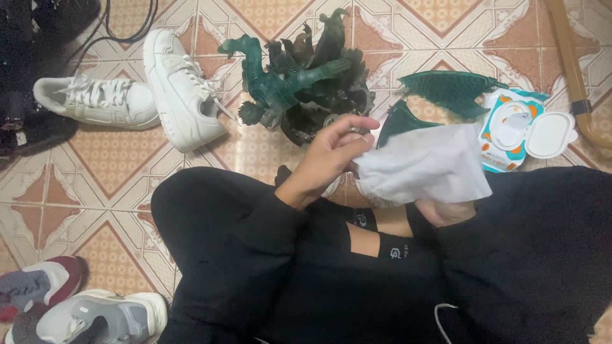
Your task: The person sits on the floor and wipes a green dragon statue with a white wipe. They rotate the statue to clean different sides, including the wings and base, using the wipe throughout the clip.
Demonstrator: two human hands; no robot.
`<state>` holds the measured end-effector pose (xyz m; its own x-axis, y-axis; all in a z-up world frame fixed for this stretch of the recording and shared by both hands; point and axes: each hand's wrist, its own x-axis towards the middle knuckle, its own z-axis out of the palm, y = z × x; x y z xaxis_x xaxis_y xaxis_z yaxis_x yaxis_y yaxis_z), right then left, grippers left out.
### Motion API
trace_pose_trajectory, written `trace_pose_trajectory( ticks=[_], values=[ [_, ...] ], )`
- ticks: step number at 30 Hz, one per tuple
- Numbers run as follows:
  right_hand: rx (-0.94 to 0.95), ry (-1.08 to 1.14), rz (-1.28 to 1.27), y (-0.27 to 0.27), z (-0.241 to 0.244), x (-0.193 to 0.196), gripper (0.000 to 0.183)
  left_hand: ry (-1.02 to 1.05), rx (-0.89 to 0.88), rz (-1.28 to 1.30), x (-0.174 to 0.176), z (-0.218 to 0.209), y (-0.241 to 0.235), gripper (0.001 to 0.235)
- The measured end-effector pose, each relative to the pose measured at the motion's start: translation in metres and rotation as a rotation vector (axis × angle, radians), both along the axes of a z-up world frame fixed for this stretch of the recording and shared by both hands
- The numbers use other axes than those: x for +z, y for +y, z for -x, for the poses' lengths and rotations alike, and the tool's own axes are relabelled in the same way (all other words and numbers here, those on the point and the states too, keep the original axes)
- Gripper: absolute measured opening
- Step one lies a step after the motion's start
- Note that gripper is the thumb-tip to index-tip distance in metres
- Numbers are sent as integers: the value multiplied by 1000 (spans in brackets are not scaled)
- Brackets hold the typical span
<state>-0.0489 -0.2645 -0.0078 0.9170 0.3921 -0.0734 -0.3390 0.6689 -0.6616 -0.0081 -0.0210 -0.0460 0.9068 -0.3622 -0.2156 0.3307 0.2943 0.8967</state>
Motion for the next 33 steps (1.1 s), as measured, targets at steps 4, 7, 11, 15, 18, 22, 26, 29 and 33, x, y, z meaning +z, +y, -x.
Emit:
trace_pose_trajectory(
  ticks=[4, 7, 11, 15, 18, 22, 26, 29, 33],
  values=[
    [-45, -34, -5, 3, -7, 3, 73, 45, 13, -81, 11, -1, 3, 46],
    [-88, -67, -11, -5, -23, 3, 74, 108, 97, -246, 34, -1, -4, 49],
    [-158, -110, -22, -23, -46, 0, 78, 167, 139, -458, 55, 0, -10, 37],
    [671, -747, -295, -49, -173, 0, 86, -90, 16, -712, 51, 13, -30, 30],
    [-197, -165, 87, -50, -139, -6, 76, -282, -223, -741, 61, 18, -57, 36],
    [-144, -242, 229, -33, -166, -31, 69, -457, -460, -699, 38, 27, -83, 37],
    [-34, -432, 570, -16, -202, -64, 65, -700, -288, -495, 2, 30, -89, 14],
    [50, -564, 795, -4, -237, -92, 74, -509, -319, -566, 1, 18, -86, 19],
    [184, -746, 1130, 22, -265, -124, 97, -360, -273, -524, -7, 5, -81, 19]
  ],
)
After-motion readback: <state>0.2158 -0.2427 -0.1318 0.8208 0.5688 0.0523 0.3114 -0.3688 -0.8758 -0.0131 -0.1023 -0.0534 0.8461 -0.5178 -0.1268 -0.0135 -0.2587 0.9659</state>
